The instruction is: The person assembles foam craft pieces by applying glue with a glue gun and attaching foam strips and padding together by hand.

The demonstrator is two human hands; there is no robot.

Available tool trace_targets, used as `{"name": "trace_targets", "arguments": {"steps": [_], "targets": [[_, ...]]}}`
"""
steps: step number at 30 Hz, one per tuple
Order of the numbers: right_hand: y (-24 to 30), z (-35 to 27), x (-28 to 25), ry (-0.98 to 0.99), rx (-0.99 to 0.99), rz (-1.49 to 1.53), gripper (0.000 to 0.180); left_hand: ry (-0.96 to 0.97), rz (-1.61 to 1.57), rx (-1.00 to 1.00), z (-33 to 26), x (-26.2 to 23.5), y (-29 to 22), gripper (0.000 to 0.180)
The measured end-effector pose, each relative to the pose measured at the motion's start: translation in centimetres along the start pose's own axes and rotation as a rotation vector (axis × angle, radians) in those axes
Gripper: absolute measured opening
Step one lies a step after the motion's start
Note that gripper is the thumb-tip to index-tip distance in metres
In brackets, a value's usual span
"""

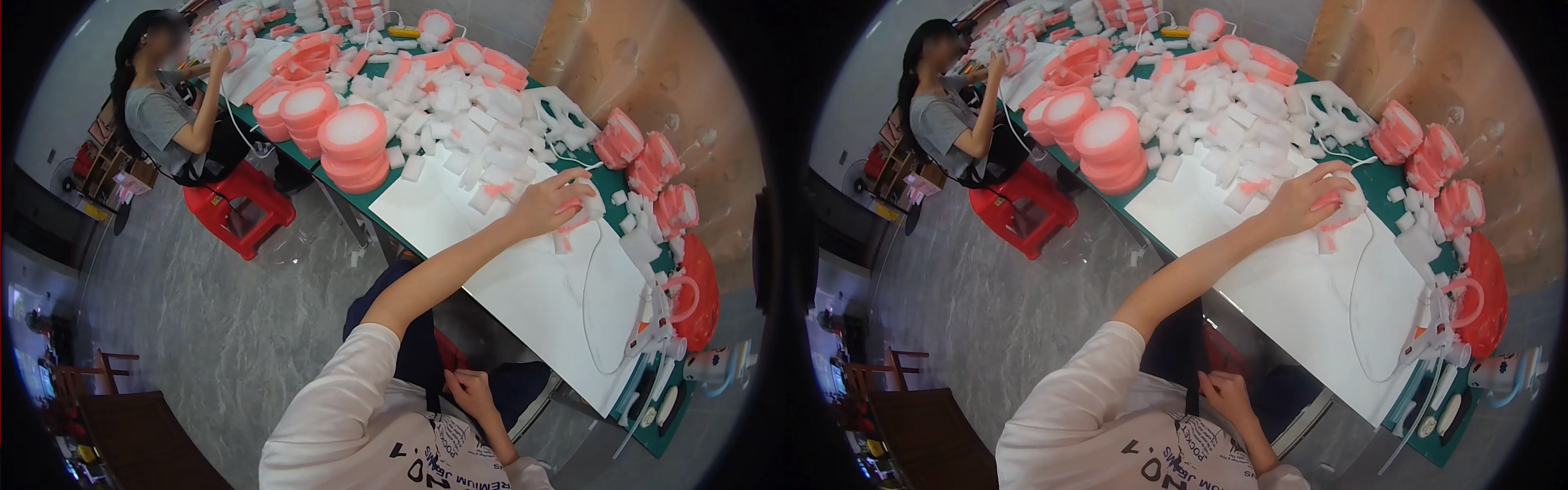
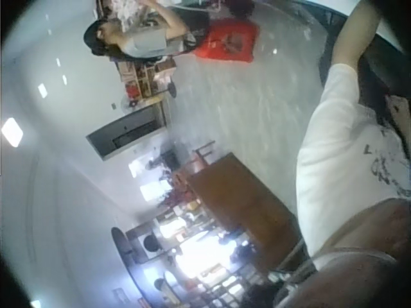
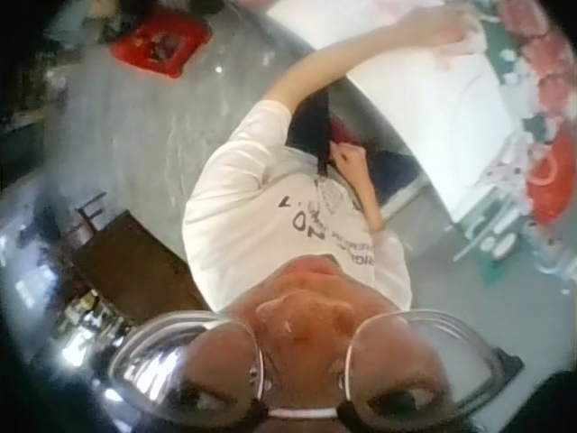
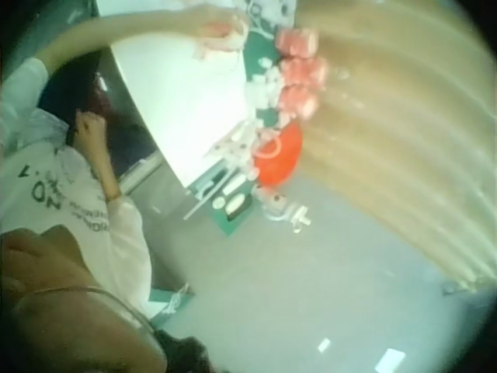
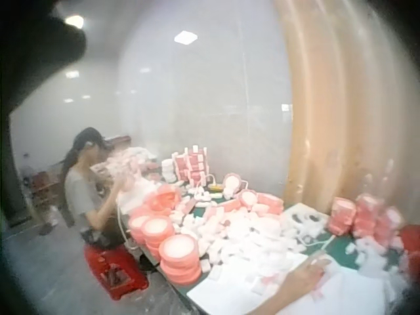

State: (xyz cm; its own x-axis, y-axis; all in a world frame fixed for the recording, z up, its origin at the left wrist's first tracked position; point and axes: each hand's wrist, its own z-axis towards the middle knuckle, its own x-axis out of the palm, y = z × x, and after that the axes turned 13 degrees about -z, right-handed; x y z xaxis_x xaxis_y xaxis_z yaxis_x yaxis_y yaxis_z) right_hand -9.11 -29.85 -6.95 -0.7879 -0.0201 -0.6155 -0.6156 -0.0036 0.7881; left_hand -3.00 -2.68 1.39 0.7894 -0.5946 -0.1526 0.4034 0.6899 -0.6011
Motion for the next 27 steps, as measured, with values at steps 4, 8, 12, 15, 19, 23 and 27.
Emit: {"name": "trace_targets", "arguments": {"steps": [4,8,12,15,19,23,27], "targets": [[1.9,1.6,-3.2,-0.340,-0.296,-0.240,0.007,-0.018,0.004,0.023,-0.1,0.2,0.1,0.031],[4.8,4.2,-9.9,-0.779,-0.191,-0.483,0.015,0.000,0.002,0.010,-0.2,0.1,0.0,0.032],[5.4,8.8,-16.5,-0.935,-0.188,-0.646,0.030,-0.001,0.006,0.014,-0.4,0.0,0.3,0.035],[4.0,12.4,-19.7,-0.905,-0.215,-0.678,0.034,-0.014,-0.018,0.002,-0.3,0.1,0.0,0.037],[0.5,14.6,-20.2,-0.694,-0.207,-0.568,0.036,-0.036,-0.025,0.042,-0.4,0.3,0.6,0.037],[1.0,14.6,-20.3,-0.686,-0.201,-0.749,0.038,-0.020,-0.042,-0.015,-0.5,0.1,0.5,0.037],[1.2,15.4,-20.7,-0.740,-0.320,-0.826,0.035,-0.039,-0.071,-0.038,-0.5,-0.2,0.6,0.037]]}}
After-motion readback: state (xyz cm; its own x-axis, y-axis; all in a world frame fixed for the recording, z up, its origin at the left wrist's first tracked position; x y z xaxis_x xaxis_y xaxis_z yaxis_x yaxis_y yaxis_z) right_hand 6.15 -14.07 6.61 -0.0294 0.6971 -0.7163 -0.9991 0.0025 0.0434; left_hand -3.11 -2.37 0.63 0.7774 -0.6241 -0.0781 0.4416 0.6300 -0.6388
